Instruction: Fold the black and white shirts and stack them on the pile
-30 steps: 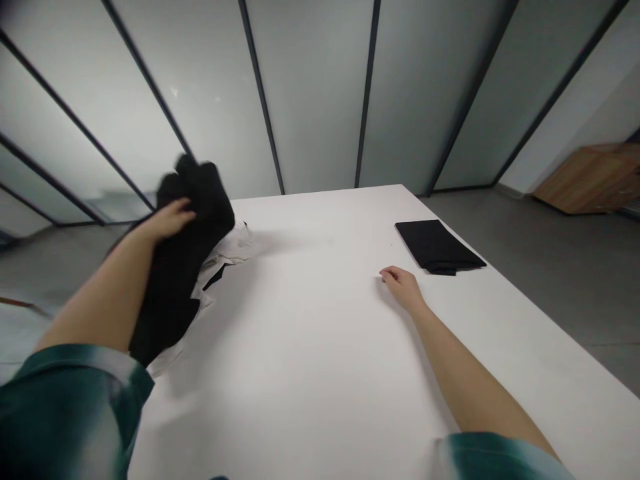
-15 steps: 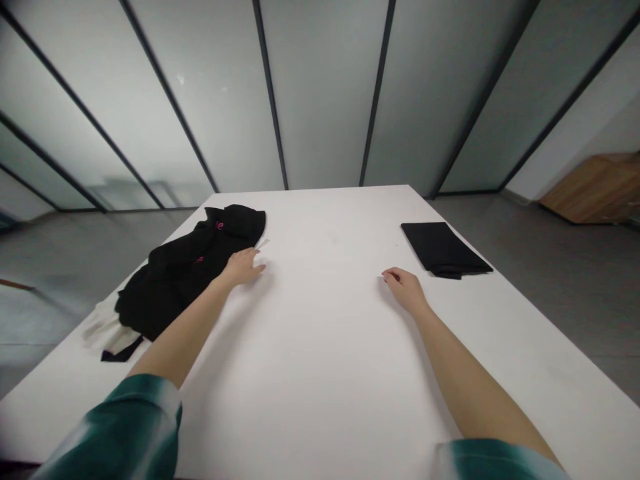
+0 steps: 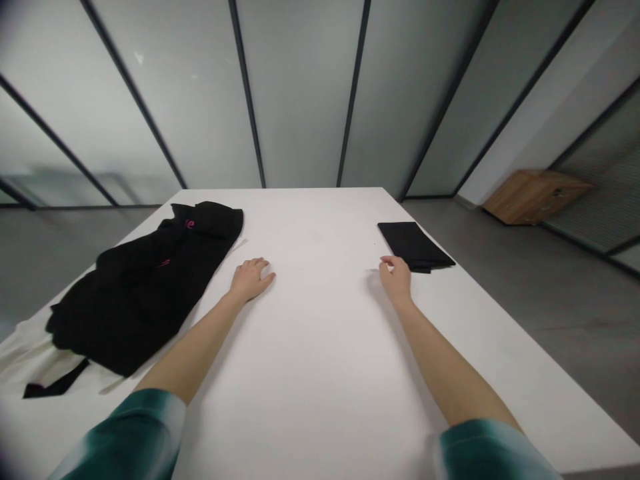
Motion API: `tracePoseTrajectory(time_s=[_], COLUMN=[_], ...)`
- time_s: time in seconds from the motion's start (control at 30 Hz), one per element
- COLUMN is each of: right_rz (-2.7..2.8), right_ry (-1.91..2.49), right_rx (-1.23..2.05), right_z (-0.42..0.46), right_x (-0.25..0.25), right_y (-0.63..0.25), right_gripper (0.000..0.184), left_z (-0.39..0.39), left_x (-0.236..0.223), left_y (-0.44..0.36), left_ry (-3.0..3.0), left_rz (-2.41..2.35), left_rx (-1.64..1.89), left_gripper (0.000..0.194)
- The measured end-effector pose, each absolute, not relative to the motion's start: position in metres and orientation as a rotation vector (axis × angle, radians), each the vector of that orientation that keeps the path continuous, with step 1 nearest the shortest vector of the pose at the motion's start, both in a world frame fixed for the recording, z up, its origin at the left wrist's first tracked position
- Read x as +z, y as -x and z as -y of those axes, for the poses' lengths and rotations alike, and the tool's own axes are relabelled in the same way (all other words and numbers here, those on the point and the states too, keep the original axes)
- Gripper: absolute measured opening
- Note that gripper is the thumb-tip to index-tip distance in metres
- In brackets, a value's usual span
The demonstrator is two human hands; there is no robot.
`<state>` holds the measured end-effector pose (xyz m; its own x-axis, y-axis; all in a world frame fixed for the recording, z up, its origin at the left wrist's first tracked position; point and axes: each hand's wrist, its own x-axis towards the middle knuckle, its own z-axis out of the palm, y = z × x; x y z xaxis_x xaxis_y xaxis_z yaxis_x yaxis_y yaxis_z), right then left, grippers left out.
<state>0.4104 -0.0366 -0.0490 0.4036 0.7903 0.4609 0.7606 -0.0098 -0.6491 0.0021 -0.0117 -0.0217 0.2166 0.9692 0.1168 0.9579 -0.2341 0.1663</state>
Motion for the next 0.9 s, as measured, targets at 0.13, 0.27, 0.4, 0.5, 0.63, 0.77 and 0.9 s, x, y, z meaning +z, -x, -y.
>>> tracePoseTrajectory(time_s=[0.13, 0.27, 0.4, 0.5, 0.63, 0.77, 0.9], right_rz=[1.378, 1.322, 1.366, 1.558, 1.936, 2.039, 1.987], right_ry=[2.079, 2.326, 2.336, 2.222, 1.858, 1.353, 1.36], right_rx=[-0.167, -0.129, -0.117, -0.204, 0.009, 0.313, 0.173], right_z=[0.024, 0.013, 0.007, 0.009, 0.02, 0.024, 0.019], right_x=[-0.039, -0.034, -0.036, -0.038, -0.033, -0.024, -0.034], right_y=[-0.441, -0.473, -0.466, -0.419, -0.336, -0.288, -0.279], right_gripper=[0.05, 0.057, 0.044, 0.04, 0.035, 0.036, 0.036], left_z=[0.01, 0.011, 0.011, 0.01, 0.009, 0.011, 0.019], left_x=[-0.022, -0.022, -0.023, -0.025, -0.028, -0.026, -0.02], left_y=[-0.001, -0.001, -0.002, -0.002, -0.001, -0.003, -0.011], left_ry=[-2.391, -2.372, -2.364, -2.362, -2.358, -2.348, -2.458], left_rz=[-1.89, -1.863, -1.857, -1.862, -1.858, -1.784, -1.541], left_rx=[0.374, 0.406, 0.431, 0.432, 0.441, 0.611, 0.671], left_gripper=[0.045, 0.044, 0.043, 0.043, 0.046, 0.063, 0.066])
